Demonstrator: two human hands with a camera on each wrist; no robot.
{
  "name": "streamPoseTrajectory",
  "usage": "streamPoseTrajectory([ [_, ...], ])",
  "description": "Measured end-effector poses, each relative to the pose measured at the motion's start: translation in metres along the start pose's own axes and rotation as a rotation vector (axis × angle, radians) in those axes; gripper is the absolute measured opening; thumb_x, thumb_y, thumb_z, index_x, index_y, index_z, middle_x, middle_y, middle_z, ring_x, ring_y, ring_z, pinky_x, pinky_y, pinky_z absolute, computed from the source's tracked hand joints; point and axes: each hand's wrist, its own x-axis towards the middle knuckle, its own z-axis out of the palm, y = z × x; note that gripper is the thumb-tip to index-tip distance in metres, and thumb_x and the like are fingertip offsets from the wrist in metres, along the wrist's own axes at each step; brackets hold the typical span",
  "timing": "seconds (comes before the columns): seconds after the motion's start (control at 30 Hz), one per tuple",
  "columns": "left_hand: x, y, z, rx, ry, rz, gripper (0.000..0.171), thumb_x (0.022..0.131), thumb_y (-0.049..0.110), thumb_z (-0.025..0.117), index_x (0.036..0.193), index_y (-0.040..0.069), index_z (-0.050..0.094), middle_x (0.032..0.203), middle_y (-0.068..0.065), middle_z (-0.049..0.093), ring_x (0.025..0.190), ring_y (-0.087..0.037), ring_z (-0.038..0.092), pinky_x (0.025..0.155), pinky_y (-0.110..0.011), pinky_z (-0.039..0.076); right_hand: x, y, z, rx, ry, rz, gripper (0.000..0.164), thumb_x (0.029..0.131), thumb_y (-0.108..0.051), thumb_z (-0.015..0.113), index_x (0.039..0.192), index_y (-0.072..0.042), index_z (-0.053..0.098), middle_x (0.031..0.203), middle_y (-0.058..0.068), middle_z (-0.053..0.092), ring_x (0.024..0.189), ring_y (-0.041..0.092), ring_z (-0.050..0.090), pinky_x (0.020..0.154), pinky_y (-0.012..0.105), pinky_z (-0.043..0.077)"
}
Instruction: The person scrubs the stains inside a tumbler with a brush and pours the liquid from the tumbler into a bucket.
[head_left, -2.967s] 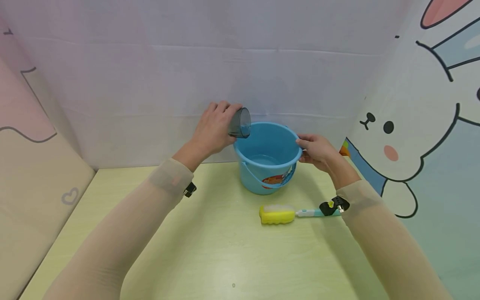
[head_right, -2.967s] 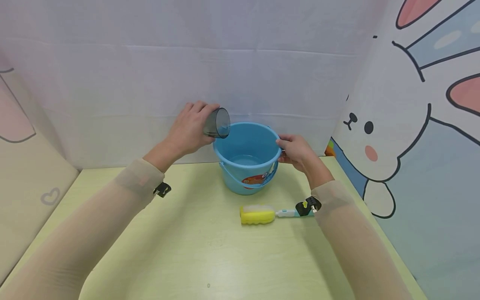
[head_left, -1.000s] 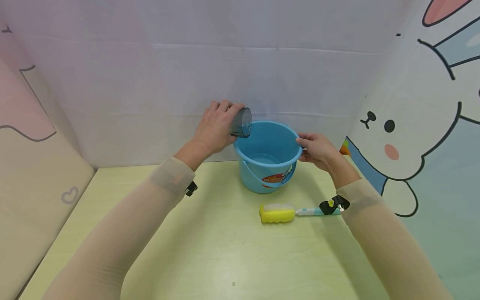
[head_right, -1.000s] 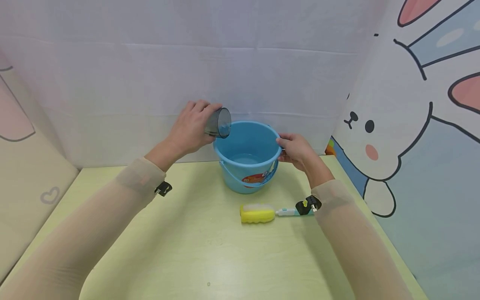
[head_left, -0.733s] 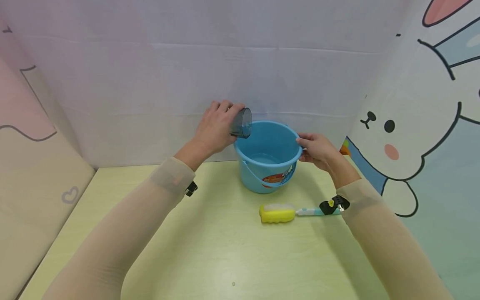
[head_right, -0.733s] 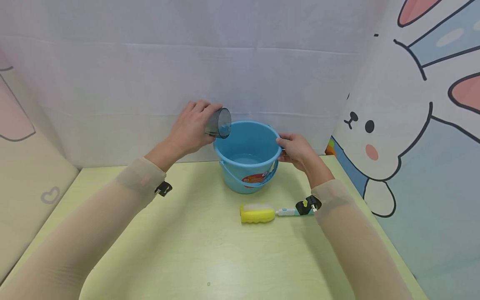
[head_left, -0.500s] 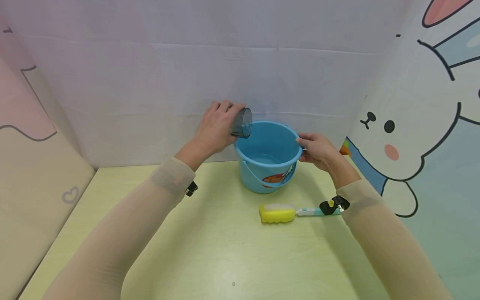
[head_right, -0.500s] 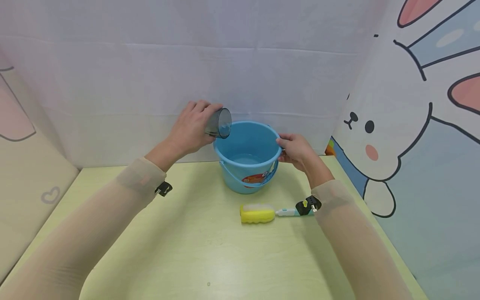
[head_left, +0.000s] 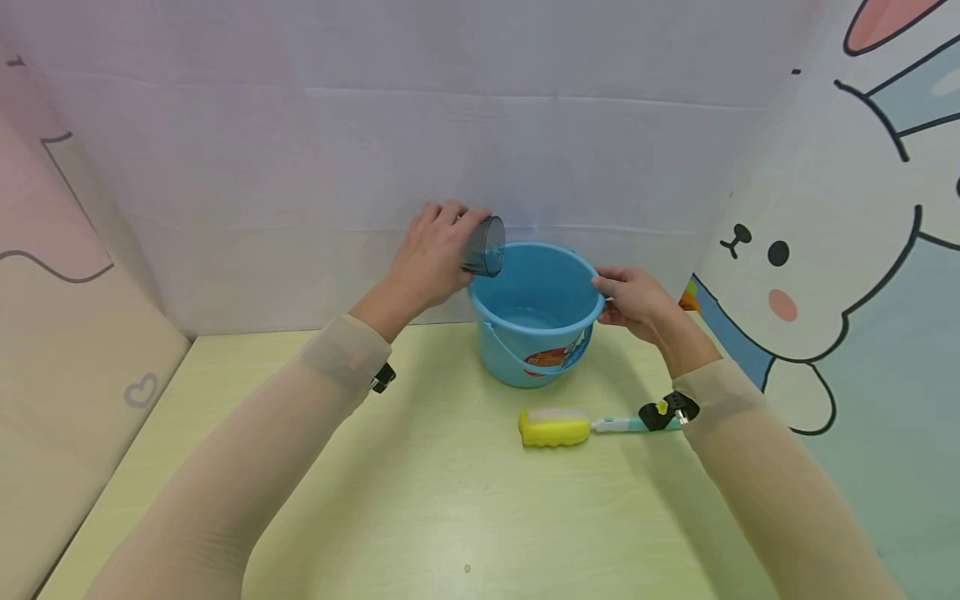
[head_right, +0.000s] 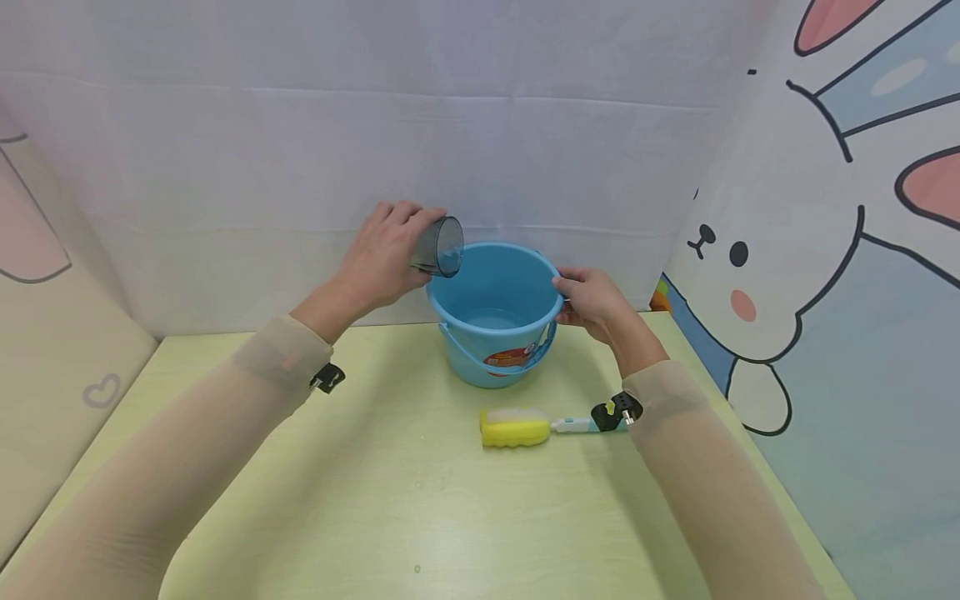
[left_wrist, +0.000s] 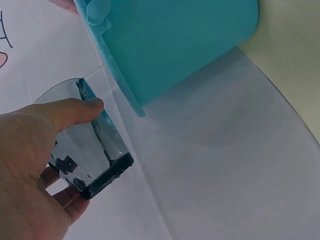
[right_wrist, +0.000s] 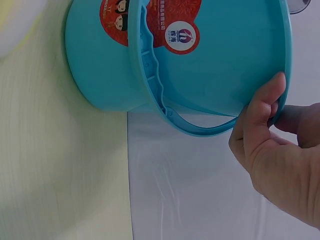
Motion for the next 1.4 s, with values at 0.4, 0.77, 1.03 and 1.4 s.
streamPoseTrajectory([
  [0.4,-0.0003,-0.0004,0.0015,-0.001,0.003,0.008,0.086,0.084,0.016,0.092,0.158,0.017,0.048,0.142,-0.013,0.054,0.129,-0.038,0.046,0.106,-0.054,0.044,0.0006,0.0012,-0.0012,-0.005,-0.007,-0.002,0.057,0.116,-0.025,0.045,0.167,-0.005,0.029,0.150,0.028,0.049,0.075,0.012,0.064,0.071,0.024,0.058],
  [0.77,0.0002,-0.0004,0.0020,0.004,0.003,0.012,0.085,0.084,0.016,0.091,0.158,0.017,0.048,0.142,-0.013,0.054,0.130,-0.039,0.045,0.107,-0.055,0.044,0.0000,0.0005,-0.0007,0.002,-0.009,0.000,0.058,0.116,-0.025,0.045,0.167,-0.005,0.028,0.149,0.027,0.050,0.074,0.012,0.064,0.071,0.024,0.058],
  [1.03,-0.0005,0.0002,0.0015,0.009,0.004,0.017,0.084,0.085,0.015,0.091,0.157,0.017,0.048,0.142,-0.013,0.054,0.129,-0.039,0.046,0.106,-0.054,0.045,-0.0002,0.0006,-0.0007,-0.005,-0.007,0.004,0.058,0.116,-0.025,0.046,0.168,-0.006,0.027,0.149,0.027,0.050,0.075,0.012,0.064,0.071,0.024,0.058],
  [1.4,-0.0006,0.0002,0.0024,0.004,0.003,0.014,0.084,0.085,0.012,0.090,0.157,0.018,0.049,0.142,-0.013,0.054,0.130,-0.038,0.046,0.106,-0.055,0.045,-0.0008,0.0003,-0.0005,-0.001,-0.005,0.000,0.058,0.116,-0.025,0.046,0.168,-0.005,0.028,0.147,0.027,0.050,0.074,0.012,0.064,0.070,0.024,0.058],
])
